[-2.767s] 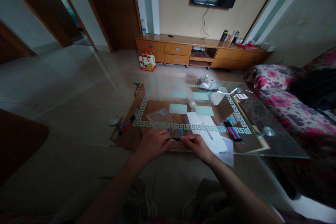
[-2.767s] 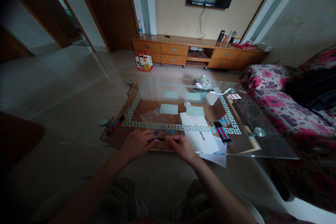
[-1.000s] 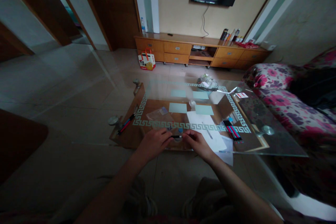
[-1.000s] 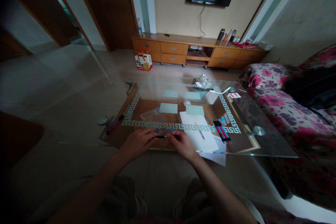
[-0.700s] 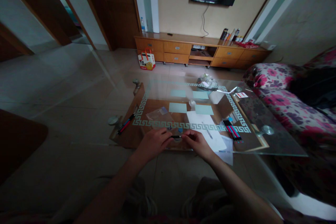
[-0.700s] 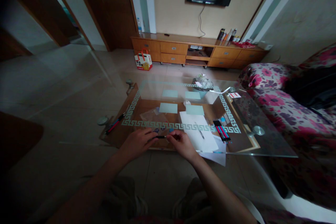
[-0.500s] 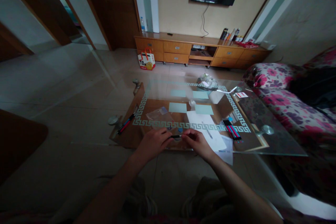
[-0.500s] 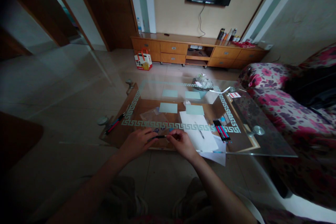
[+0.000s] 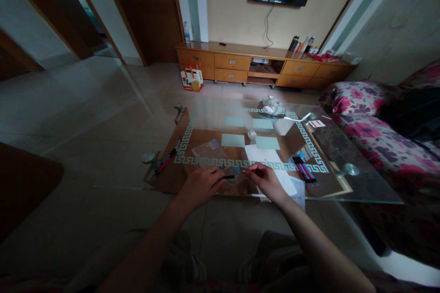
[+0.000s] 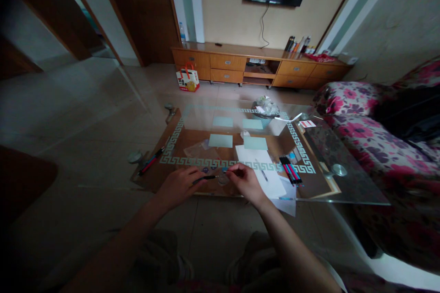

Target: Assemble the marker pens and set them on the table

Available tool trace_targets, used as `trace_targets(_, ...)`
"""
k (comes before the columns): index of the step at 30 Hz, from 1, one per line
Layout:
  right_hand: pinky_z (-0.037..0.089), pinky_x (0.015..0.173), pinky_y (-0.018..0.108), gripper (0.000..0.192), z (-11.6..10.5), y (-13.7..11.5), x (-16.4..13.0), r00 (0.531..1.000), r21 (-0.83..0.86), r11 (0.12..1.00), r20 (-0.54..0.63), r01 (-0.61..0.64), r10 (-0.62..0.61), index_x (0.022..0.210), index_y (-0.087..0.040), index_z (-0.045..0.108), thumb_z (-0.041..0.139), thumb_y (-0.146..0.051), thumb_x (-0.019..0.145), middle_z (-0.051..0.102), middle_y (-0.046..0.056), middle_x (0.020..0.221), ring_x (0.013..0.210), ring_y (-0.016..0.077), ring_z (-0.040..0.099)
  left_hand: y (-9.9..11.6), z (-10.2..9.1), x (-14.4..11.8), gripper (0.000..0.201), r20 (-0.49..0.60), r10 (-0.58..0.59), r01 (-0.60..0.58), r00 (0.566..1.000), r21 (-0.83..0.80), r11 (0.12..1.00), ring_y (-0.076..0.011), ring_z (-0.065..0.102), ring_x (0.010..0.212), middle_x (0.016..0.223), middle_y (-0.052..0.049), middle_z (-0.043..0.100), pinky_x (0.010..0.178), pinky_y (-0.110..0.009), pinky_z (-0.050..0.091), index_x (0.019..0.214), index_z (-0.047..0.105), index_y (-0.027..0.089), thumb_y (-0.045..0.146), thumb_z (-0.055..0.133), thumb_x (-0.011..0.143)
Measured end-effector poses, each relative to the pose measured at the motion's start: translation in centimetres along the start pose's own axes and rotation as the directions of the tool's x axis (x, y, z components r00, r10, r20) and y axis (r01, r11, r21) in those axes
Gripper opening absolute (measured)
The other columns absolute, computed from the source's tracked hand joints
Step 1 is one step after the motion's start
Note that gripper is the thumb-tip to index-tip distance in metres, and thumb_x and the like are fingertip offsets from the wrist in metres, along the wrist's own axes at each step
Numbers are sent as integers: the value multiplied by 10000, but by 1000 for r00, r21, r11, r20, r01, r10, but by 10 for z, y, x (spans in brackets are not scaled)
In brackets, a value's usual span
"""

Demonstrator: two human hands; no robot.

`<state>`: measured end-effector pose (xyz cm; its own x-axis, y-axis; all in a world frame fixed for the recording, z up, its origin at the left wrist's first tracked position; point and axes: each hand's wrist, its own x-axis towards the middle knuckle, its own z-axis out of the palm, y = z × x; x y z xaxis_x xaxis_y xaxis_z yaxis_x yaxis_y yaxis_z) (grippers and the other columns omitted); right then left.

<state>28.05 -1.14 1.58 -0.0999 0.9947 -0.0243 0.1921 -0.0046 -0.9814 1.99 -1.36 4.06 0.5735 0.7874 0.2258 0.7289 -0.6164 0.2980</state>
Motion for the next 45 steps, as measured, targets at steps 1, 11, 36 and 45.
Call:
trace_targets(1,472,678,274,263,-9,1,3,1000,-59,998,-22,16,-18,858,-183,646,692,-433,790,681,27,801,720,155,602,0,0,0,235,-1,0,0,1000,1,1000,-170,643,887,998,-41,664,786,-286,488,1034,679,227,371,499,990)
trace_targets(11,422,624,253,82,-77,16,12,997,-740,672,-40,10,-59,785,-177,688,616,-188,746,694,32,717,640,156,606,-1,1,0,251,-33,24,-24,999,0,1000,-150,635,828,955,-41,657,752,-264,492,1023,692,221,379,501,989)
trace_targets(36,450,706,250,247,-71,33,13,998,-777,626,48,70,-51,969,-148,678,568,-71,761,683,71,892,732,150,593,-1,2,0,238,14,-2,2,1000,13,1000,-168,644,868,1014,-33,664,766,-293,491,1056,683,242,382,502,988)
trace_targets(45,455,727,253,255,-68,22,9,996,-780,621,78,80,-30,1020,-170,677,584,-100,793,673,73,952,776,153,591,-1,2,0,241,19,-4,4,1000,13,1000,-171,647,870,1027,-31,667,766,-297,493,1056,683,241,382,500,989)
